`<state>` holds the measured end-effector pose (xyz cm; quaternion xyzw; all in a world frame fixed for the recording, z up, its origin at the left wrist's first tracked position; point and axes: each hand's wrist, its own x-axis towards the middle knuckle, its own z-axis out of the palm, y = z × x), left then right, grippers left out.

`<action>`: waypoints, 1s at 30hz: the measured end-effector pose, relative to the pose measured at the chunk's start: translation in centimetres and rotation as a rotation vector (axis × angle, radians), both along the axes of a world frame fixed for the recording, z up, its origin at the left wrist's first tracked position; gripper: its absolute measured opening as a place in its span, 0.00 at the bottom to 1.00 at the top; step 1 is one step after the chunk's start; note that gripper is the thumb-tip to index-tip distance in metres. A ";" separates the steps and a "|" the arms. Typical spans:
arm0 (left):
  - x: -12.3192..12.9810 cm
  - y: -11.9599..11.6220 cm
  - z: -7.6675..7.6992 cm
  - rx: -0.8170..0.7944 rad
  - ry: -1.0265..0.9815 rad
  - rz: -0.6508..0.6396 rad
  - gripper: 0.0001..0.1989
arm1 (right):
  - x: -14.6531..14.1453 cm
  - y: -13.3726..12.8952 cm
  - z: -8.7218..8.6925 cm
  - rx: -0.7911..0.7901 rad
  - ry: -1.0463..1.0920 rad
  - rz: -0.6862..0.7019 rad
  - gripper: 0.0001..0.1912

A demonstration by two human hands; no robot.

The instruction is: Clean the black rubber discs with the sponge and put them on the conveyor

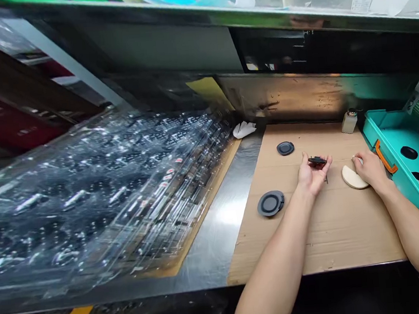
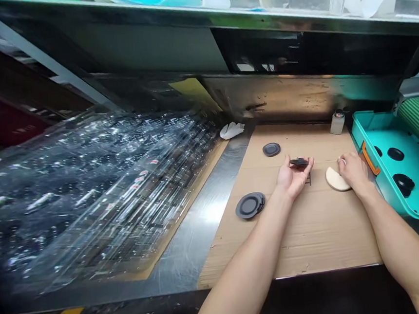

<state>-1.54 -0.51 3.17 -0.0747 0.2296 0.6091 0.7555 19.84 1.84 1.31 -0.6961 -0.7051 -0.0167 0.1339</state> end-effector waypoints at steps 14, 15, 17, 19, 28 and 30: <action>2.3 -4.1 -0.4 0.525 0.920 0.177 0.50 | -0.5 -0.8 0.0 -0.026 0.005 -0.017 0.14; 2.4 -4.2 -0.4 0.530 0.919 0.200 0.50 | -0.5 -0.8 0.0 -0.028 0.007 -0.017 0.14; 2.6 -4.2 -0.5 0.551 0.923 0.262 0.48 | -0.4 -0.8 -0.1 -0.029 0.011 -0.011 0.14; 2.7 -4.2 -0.7 0.589 0.942 0.291 0.48 | -0.3 -0.7 -0.3 -0.025 0.014 -0.008 0.14; 2.6 -4.0 -1.0 0.627 0.942 0.185 0.50 | -0.1 -0.4 -0.5 0.003 0.023 0.005 0.14; 2.8 -4.0 -0.7 0.627 0.909 0.203 0.45 | -0.1 -0.3 -0.4 0.017 0.026 0.008 0.14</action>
